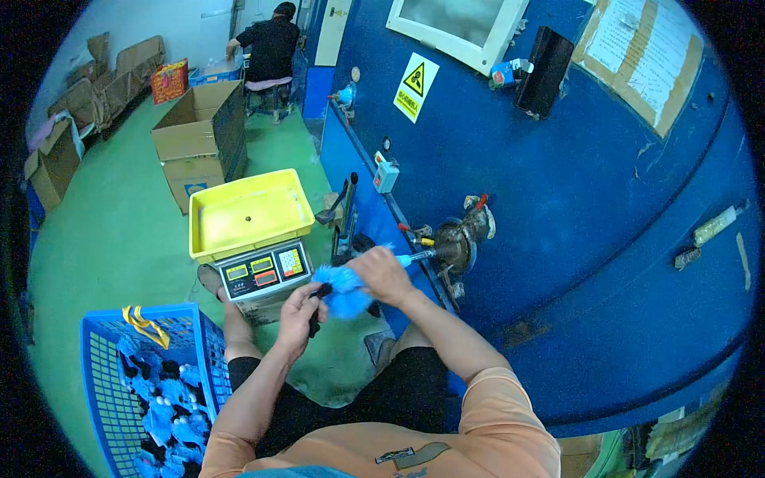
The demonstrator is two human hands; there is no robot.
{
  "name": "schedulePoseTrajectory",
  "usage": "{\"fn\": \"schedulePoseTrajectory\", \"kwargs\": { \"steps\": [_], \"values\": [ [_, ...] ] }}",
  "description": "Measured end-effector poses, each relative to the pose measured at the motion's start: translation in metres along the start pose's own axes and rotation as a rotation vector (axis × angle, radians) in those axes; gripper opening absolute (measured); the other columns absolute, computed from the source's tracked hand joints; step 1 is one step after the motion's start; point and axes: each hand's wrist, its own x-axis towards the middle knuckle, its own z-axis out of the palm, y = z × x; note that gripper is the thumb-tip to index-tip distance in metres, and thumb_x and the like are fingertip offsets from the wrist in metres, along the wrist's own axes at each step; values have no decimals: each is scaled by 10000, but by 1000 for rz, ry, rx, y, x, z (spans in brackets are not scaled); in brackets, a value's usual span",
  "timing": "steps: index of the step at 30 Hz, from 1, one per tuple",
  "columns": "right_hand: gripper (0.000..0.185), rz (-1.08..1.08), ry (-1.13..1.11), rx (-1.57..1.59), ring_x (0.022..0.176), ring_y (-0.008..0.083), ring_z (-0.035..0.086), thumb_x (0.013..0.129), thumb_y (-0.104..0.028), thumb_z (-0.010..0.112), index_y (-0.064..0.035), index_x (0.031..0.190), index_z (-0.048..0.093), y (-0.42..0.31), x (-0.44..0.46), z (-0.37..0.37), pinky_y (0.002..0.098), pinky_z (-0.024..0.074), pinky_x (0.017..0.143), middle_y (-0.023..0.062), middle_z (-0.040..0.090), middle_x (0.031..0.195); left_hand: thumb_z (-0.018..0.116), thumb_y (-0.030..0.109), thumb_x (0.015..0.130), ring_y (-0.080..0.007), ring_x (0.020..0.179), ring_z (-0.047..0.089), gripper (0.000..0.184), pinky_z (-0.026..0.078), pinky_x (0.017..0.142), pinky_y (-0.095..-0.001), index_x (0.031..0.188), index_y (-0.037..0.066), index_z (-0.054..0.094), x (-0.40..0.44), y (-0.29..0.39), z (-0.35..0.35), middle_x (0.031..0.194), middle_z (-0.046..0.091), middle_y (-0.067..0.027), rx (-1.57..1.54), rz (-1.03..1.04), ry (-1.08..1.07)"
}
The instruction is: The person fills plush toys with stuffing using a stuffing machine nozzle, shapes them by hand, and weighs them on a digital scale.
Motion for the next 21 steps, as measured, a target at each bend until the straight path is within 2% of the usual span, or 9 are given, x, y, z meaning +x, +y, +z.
{"fn": "schedulePoseTrajectory", "kwargs": {
  "steps": [5,9,11,12,14,15,16,19,21],
  "values": [
    [541,85,-22,-183,985,241,575,670,-260,797,-118,1149,591,24,-30,-2,398,427,943,31,624,1067,515,71,991,-143,787,591,327,501,714,-261,1305,-6,564,10,8,32,1005,640,-102,101,-63,56],
    [478,92,63,-14,995,234,570,734,-219,740,-124,1177,589,-10,6,-20,394,423,964,37,621,1090,521,113,995,-142,850,603,349,495,715,-246,1325,6,564,21,6,32,1102,649,-110,66,-63,24],
    [296,-34,96,-32,924,238,588,783,-182,668,-127,1066,601,-37,38,-18,392,431,947,45,632,981,527,122,996,-144,858,605,357,497,722,-248,1334,9,560,27,-2,27,1114,651,-110,38,-90,23],
    [296,-20,96,-26,924,238,588,783,-182,668,-127,1066,601,-36,39,-5,392,431,947,45,632,981,533,131,998,-146,867,606,366,498,730,-250,1342,11,557,28,-6,22,1126,652,-110,11,-112,26],
    [135,78,-168,-204,836,252,603,816,-194,627,-133,924,575,-23,34,28,394,442,900,53,622,828,545,149,1000,-150,884,609,383,502,745,-253,1360,16,549,29,-10,11,1150,655,-109,-45,-147,47],
    [96,145,-37,-189,770,288,604,826,-202,606,-124,821,550,-12,23,29,432,463,799,71,602,728,551,161,1003,-153,888,609,397,502,763,-255,1372,17,539,28,-7,8,1143,654,-102,-14,-141,40],
    [81,184,-121,-227,741,301,563,812,-181,590,-125,864,564,7,3,34,430,442,703,83,577,761,557,173,1006,-155,893,610,411,503,782,-257,1385,17,529,24,-2,6,1137,654,-95,15,-150,37],
    [143,463,-241,-351,753,341,570,762,-135,643,-110,895,596,55,-48,11,441,449,718,96,598,778,530,210,1023,-189,912,624,452,527,816,-303,1417,-6,477,14,18,25,1145,626,-124,62,-95,44],
    [255,363,-113,-270,780,336,592,704,-95,696,-110,950,630,68,-57,-9,432,458,753,97,623,810,544,188,1018,-185,962,633,474,522,860,-298,1440,-7,450,15,22,33,1189,604,-159,151,13,-24]
  ]
}}
